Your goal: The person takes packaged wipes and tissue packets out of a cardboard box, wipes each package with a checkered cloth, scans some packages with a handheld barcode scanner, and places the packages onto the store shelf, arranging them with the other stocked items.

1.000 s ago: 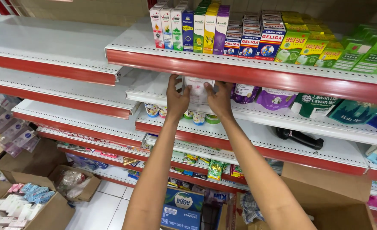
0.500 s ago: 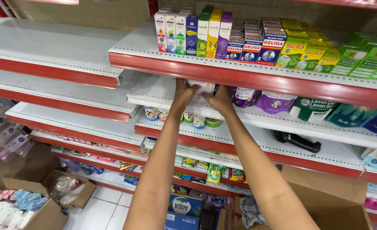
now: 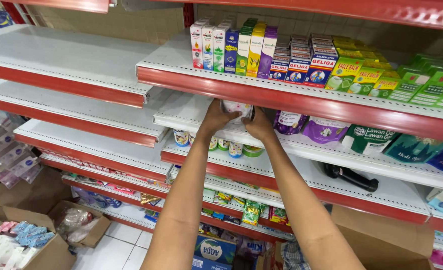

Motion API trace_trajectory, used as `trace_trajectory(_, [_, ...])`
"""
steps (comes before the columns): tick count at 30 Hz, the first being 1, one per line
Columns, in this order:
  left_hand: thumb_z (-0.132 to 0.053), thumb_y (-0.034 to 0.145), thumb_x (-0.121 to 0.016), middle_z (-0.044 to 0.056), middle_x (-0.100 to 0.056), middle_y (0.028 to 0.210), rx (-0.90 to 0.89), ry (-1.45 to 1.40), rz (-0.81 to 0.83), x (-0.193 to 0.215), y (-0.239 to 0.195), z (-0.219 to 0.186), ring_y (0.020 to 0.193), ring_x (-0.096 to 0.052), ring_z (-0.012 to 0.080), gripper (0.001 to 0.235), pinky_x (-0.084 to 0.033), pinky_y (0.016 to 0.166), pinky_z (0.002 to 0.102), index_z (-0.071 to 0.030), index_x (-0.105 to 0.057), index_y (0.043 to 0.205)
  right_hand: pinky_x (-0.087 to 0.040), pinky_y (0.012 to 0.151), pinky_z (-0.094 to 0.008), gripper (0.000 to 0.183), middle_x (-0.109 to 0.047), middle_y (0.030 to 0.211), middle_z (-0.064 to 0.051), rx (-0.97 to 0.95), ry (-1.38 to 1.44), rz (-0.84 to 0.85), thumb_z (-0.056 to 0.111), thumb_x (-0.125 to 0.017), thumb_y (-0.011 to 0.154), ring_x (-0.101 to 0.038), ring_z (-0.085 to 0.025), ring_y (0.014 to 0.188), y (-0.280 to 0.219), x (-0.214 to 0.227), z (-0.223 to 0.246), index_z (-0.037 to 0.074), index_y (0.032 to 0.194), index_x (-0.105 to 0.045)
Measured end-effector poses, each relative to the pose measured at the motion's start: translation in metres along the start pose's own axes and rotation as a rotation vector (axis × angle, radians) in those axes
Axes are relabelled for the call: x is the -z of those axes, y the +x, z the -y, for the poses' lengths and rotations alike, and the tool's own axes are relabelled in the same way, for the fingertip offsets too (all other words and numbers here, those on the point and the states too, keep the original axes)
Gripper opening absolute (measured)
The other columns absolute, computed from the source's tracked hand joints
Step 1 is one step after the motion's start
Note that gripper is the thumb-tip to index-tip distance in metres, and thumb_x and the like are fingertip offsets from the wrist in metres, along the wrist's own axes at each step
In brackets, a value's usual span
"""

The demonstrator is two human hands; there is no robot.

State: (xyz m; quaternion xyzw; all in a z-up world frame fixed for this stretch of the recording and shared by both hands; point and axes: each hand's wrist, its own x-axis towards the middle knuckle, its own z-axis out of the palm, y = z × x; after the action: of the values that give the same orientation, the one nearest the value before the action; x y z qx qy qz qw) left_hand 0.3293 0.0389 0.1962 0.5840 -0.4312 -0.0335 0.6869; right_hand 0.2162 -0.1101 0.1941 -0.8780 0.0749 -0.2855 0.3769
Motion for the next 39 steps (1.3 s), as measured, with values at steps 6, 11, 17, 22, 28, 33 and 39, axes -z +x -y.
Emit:
trace_trajectory(6, [-0.004,0.072,-0.088,0.019,-0.063,0.136,0.023,-0.093,0.040,0.002,0.004,0.018,0.127,-0.063,0.0271,0.083,-0.053,0.108,0.036,0.005,-0.045,0.142,-0.040,0.111,-0.042,0.082,-0.056,0.141,-0.029,-0.094,-0.151,0.017,0.022,-0.070,0.085,-0.053,-0.040,0.133,-0.009,0.004,0.028,0.002,0.155,-0.032])
trace_trajectory(11, [-0.004,0.068,-0.090,0.020,-0.060,0.137,-0.008,0.045,-0.054,-0.003,-0.003,-0.005,0.128,-0.060,0.0268,0.088,-0.051,0.107,0.035,0.004,-0.042,0.142,-0.044,0.110,-0.041,0.083,-0.060,0.137,-0.028,-0.147,-0.138,0.017,0.022,-0.070,0.085,-0.058,-0.039,0.130,-0.023,0.012,0.040,0.005,0.157,-0.032])
trace_trajectory(17, [-0.006,0.086,-0.073,0.024,-0.051,0.151,-0.311,0.306,-0.509,-0.051,-0.093,-0.052,0.143,-0.048,0.0357,0.075,-0.040,0.118,0.045,0.007,-0.039,0.151,-0.051,0.105,-0.040,0.066,-0.064,0.135,-0.024,0.249,-0.018,-0.119,0.012,-0.071,0.088,-0.064,-0.037,0.125,-0.143,0.045,0.055,0.005,0.149,-0.045])
trace_trajectory(22, [0.001,0.087,-0.060,0.015,-0.065,0.141,-0.173,0.352,-0.593,-0.151,-0.230,0.022,0.134,-0.062,0.0332,0.047,-0.047,0.120,0.048,-0.002,-0.058,0.134,-0.059,0.082,-0.036,0.019,-0.081,0.097,-0.007,-0.109,0.109,0.180,0.013,-0.068,0.094,-0.077,-0.021,0.089,-0.309,0.099,-0.065,0.009,0.110,-0.076])
trace_trajectory(28, [-0.021,0.080,-0.083,0.023,-0.060,0.135,0.344,0.253,-0.008,-0.299,-0.380,0.057,0.129,-0.057,0.0417,0.061,-0.046,0.110,0.047,-0.001,-0.057,0.132,-0.055,0.094,-0.034,0.016,-0.075,0.118,-0.010,-0.396,0.189,0.134,0.006,-0.062,0.101,-0.069,-0.018,0.113,-0.504,0.145,-0.193,0.005,0.111,-0.074])
trace_trajectory(33, [-0.029,0.075,-0.089,0.032,-0.034,0.151,0.470,0.291,0.146,-0.375,-0.414,0.046,0.140,-0.037,0.0499,0.102,-0.034,0.114,0.052,0.003,-0.029,0.151,-0.048,0.096,-0.032,0.068,-0.049,0.138,-0.009,-0.612,0.379,0.266,-0.005,-0.072,0.085,-0.050,-0.018,0.126,-0.534,0.152,-0.172,0.009,0.143,-0.040])
trace_trajectory(39, [-0.011,0.088,-0.071,0.029,-0.049,0.150,0.465,0.352,0.120,-0.390,-0.425,0.018,0.140,-0.048,0.0453,0.069,-0.042,0.118,0.048,0.002,-0.045,0.151,-0.051,0.086,-0.031,0.064,-0.062,0.120,-0.015,-0.876,0.581,0.467,0.002,-0.070,0.094,-0.059,-0.018,0.097,-0.578,0.167,-0.205,0.007,0.152,-0.044])
